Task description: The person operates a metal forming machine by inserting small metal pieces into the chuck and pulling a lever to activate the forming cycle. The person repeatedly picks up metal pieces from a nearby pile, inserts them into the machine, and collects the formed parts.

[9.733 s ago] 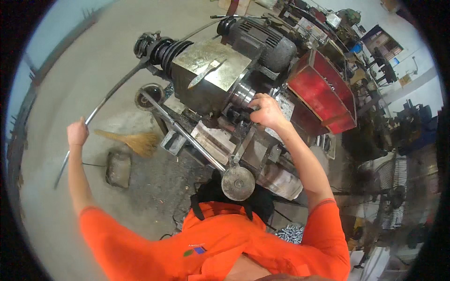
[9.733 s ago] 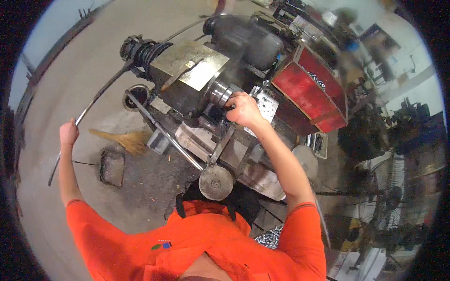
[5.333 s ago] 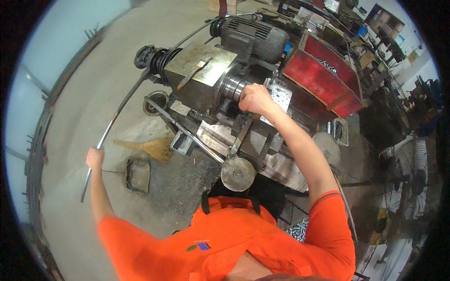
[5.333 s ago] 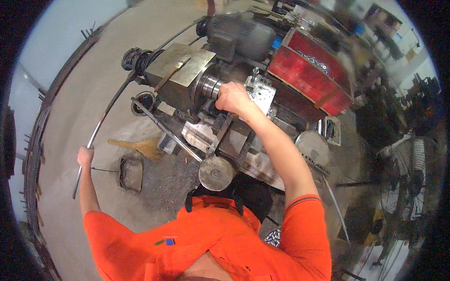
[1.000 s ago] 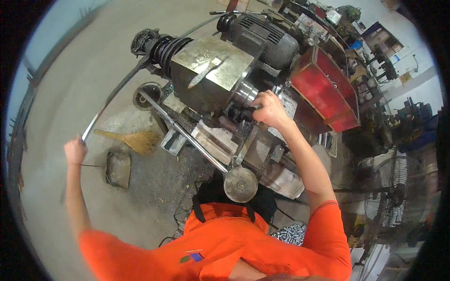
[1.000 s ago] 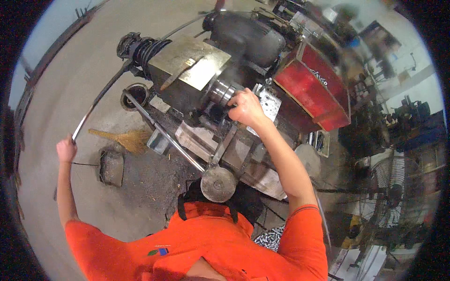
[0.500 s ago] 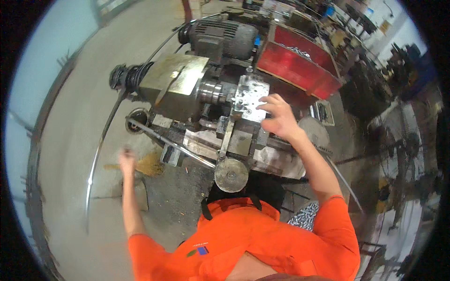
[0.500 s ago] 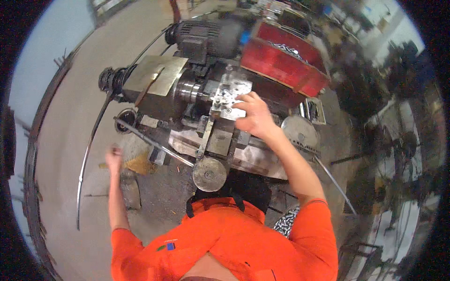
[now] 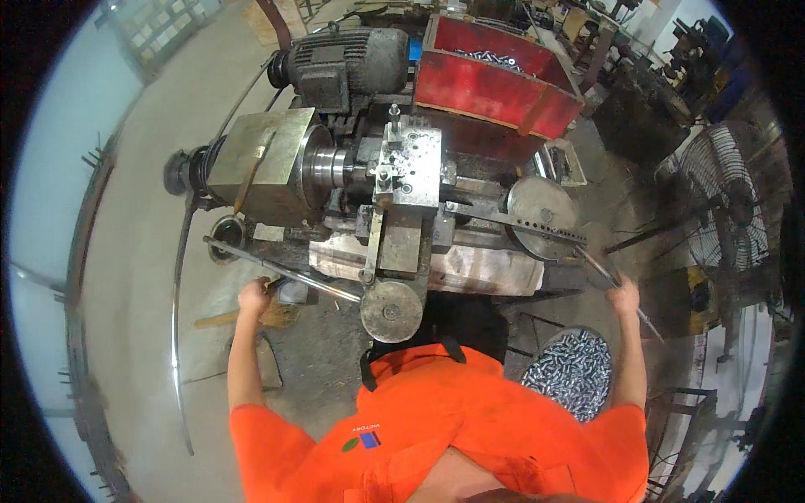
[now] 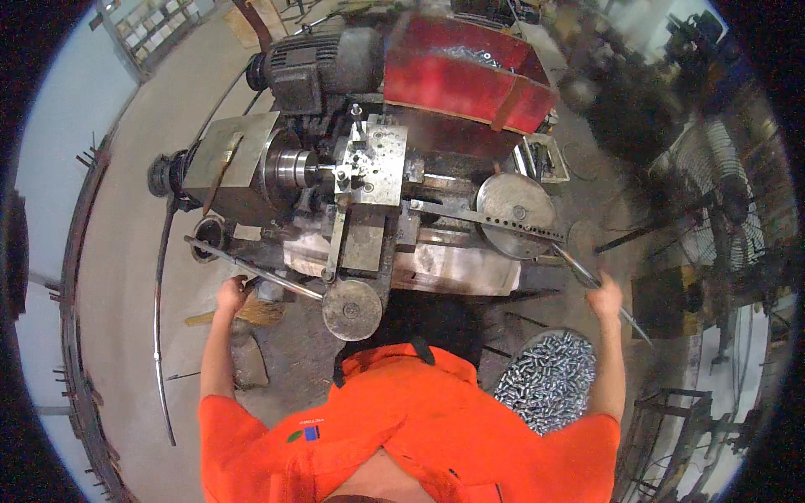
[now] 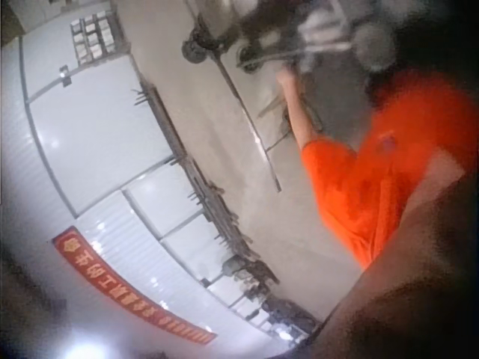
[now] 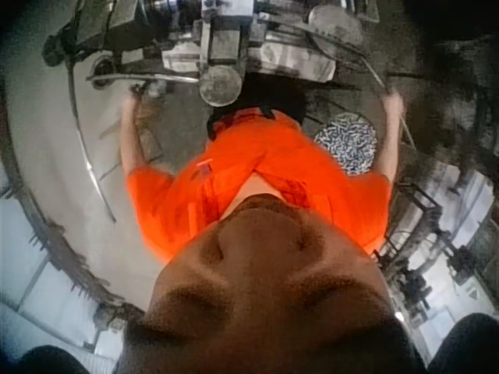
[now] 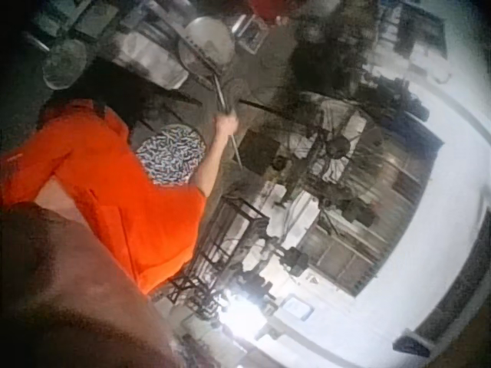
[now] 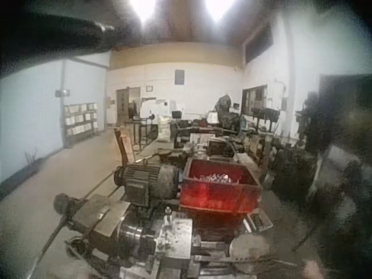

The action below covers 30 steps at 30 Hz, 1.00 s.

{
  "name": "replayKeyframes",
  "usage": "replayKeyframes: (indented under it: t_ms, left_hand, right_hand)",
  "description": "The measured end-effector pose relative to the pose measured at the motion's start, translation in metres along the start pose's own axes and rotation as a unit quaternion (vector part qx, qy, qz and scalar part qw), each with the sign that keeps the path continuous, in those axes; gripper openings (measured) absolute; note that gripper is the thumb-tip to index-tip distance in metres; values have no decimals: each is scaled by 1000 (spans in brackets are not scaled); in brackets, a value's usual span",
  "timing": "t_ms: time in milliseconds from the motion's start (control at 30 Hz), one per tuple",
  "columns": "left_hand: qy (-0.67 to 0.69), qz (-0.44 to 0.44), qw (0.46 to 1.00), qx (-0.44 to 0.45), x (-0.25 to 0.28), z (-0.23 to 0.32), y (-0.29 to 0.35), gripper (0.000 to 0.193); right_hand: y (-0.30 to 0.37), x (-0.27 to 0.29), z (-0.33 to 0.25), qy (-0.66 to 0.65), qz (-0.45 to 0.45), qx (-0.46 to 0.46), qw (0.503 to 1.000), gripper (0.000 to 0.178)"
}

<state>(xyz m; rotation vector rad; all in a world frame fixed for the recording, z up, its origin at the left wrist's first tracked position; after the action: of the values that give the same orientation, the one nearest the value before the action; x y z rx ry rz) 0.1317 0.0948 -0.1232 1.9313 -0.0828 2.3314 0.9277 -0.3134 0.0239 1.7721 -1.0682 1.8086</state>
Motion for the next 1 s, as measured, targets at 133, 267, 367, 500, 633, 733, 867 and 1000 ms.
replayKeyframes:
  t_ms: [133, 267, 367, 500, 633, 733, 867, 1000]
  left_hand:
    - [282, 40, 952, 116, 42, -36, 0, 38]
    - [460, 124, 860, 181, 79, -25, -4, 51]
    - [491, 111, 843, 189, 93, 31, -5, 49]
    - [540, 144, 805, 199, 75, 51, -8, 38]
    - [527, 152, 808, 214, 55, 34, -20, 33]
    - [483, 191, 828, 212, 38, -6, -31, 32]
    - [472, 197, 832, 215, 35, -5, -41, 31]
    - [482, 126, 844, 197, 64, 29, -25, 37]
  right_hand:
    - [31, -21, 75, 126, 4, -34, 991, 38]
    - [77, -35, 81, 117, -49, -95, 987, 35]
    - [147, -39, 48, 32, -109, -63, 992, 32]
    - [228, -73, -1, -368, -228, -220, 874, 32]
    - [250, -50, -71, -490, -281, -355, 745, 37]
    - [252, -56, -71, -498, -257, -354, 749, 36]
    - [255, -62, -70, -508, -239, -339, 755, 39]
    - [238, -64, -50, -454, -179, -203, 849, 37]
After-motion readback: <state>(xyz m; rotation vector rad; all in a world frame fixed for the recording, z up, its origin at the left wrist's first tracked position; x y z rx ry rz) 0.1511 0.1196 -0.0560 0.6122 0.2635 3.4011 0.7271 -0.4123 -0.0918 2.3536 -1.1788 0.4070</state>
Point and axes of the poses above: each hand's wrist, its own y-axis away from the middle knuckle, its own x-axis out of the back of the hand, z = x × y, the point moved 8 cm from there along -y, towards the middle knuckle, and after that the axes turned 9 degrees about z, right-handed, at the moved point
